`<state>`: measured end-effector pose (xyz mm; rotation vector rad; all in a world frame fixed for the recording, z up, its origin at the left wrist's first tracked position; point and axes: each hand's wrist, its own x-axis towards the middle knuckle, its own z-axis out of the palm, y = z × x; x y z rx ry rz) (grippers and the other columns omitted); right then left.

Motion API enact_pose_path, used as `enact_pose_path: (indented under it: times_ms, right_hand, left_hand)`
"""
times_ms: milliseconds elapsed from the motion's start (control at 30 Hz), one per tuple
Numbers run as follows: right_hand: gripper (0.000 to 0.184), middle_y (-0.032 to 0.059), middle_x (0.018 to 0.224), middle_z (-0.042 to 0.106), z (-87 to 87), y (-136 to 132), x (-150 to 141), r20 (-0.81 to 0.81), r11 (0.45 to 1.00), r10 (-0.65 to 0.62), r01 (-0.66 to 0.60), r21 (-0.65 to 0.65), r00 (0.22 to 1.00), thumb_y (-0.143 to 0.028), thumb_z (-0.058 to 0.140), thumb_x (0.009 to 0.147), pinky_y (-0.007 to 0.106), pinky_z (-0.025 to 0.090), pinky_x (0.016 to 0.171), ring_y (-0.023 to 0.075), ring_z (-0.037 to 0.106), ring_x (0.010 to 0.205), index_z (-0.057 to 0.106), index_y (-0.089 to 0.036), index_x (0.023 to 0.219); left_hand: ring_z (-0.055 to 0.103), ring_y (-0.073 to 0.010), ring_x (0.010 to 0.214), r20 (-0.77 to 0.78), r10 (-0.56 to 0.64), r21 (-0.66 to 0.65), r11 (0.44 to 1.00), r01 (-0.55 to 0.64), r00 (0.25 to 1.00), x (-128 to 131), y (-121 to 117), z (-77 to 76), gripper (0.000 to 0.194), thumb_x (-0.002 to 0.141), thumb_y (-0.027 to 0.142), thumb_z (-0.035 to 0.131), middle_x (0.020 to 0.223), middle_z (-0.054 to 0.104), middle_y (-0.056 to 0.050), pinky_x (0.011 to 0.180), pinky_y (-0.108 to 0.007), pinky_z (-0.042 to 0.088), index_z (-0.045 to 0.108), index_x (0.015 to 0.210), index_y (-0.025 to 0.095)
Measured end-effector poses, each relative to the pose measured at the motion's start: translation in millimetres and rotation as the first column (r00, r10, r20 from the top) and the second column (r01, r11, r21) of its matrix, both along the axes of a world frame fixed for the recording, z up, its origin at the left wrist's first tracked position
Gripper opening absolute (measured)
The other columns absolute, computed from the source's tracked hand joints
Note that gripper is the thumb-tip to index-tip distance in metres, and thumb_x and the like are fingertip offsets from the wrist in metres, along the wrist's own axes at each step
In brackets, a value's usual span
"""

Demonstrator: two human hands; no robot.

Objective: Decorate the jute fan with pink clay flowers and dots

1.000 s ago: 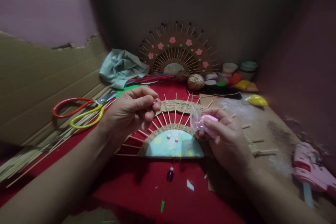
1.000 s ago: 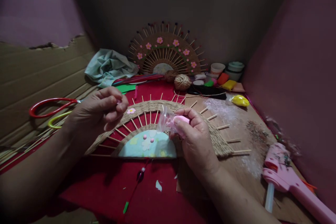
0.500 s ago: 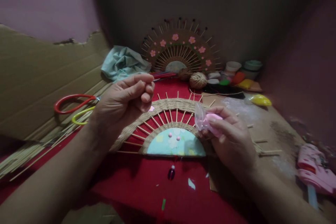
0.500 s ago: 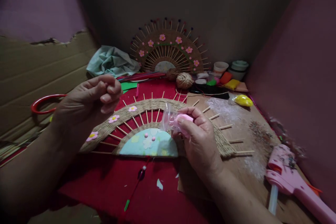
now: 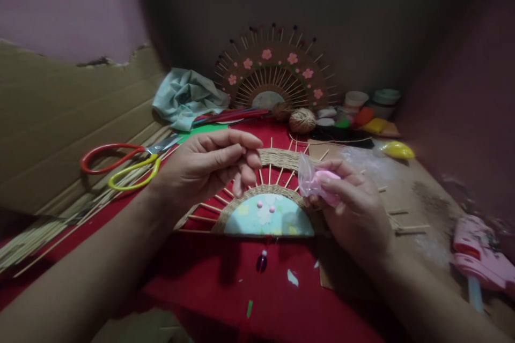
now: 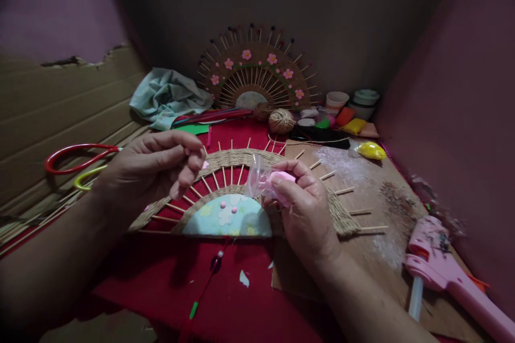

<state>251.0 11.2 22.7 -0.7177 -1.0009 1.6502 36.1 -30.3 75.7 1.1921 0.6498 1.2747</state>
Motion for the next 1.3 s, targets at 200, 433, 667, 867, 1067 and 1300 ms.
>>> enact_pose_path:
  times_ms: [200,433,667,867,1067,1300]
  right_hand:
    - [0.014,-0.0039,0.059,0.056,1.8,1,-2,0.002,1.0,-0.007,0.007,0.014,1.0,-0.02,0.067,0.067,0.021,0.041,0.046,0.0083,0.051,0.046,0.059,-0.02,0.078]
    - [0.014,-0.0037,0.058,0.057,0.3,1,-1,-0.009,1.0,0.005,-0.005,0.016,1.0,-0.021,0.066,0.067,0.022,0.04,0.046,0.0092,0.052,0.046,0.058,-0.02,0.079]
    - [0.016,-0.0038,0.058,0.056,1.6,4,-2,0.003,0.999,-0.037,0.037,-0.022,0.999,-0.022,0.065,0.066,0.023,0.041,0.046,0.0091,0.051,0.045,0.056,-0.02,0.079]
    - [0.018,-0.003,0.058,0.055,3.6,7,2,-0.059,0.997,-0.049,0.045,-0.063,0.997,-0.024,0.064,0.064,0.025,0.041,0.048,0.0113,0.051,0.048,0.055,-0.02,0.079]
    - [0.014,-0.0032,0.059,0.053,2.8,7,3,-0.051,0.998,-0.046,0.044,-0.049,0.998,-0.023,0.063,0.065,0.027,0.043,0.049,0.0116,0.051,0.048,0.055,-0.021,0.077]
    - [0.016,-0.0035,0.06,0.054,3.4,8,2,-0.061,0.998,-0.034,0.031,-0.059,0.998,-0.023,0.063,0.066,0.027,0.042,0.048,0.0114,0.052,0.047,0.055,-0.021,0.08]
  left_hand:
    - [0.057,-0.0089,0.041,-0.084,-0.033,-0.053,0.998,0.029,0.996,6,-1,-5.2,0.009,0.072,0.016,0.073,0.058,0.065,-0.001,0.033,-0.015,0.046,0.066,0.075,0.013]
    - [0.061,-0.0097,0.048,-0.182,0.024,-0.065,0.997,-0.036,0.983,5,1,-8.9,0.007,0.072,0.011,0.071,0.065,0.067,-0.001,0.041,-0.017,0.049,0.066,0.076,0.014]
    - [0.054,-0.0062,0.043,-0.566,0.083,0.005,0.995,-0.097,0.82,8,-2,-9.2,0.025,0.086,0.031,0.057,0.056,0.06,0.0,0.039,-0.014,0.041,0.068,0.072,0.013]
    - [0.055,-0.006,0.052,-0.671,0.122,0.124,0.991,-0.051,0.732,12,-4,-5.5,0.006,0.077,0.019,0.066,0.063,0.063,0.0,0.048,-0.015,0.045,0.07,0.075,0.014]
    - [0.062,-0.009,0.062,-0.763,0.04,0.129,0.987,0.091,0.645,11,-3,-7.7,0.011,0.086,0.02,0.056,0.073,0.069,-0.003,0.057,-0.018,0.05,0.066,0.089,0.015]
    - [0.056,-0.006,0.058,-0.855,0.339,0.425,0.892,0.155,0.393,5,2,-15.6,0.013,0.085,0.029,0.062,0.069,0.066,0.001,0.057,-0.016,0.042,0.067,0.083,0.017]
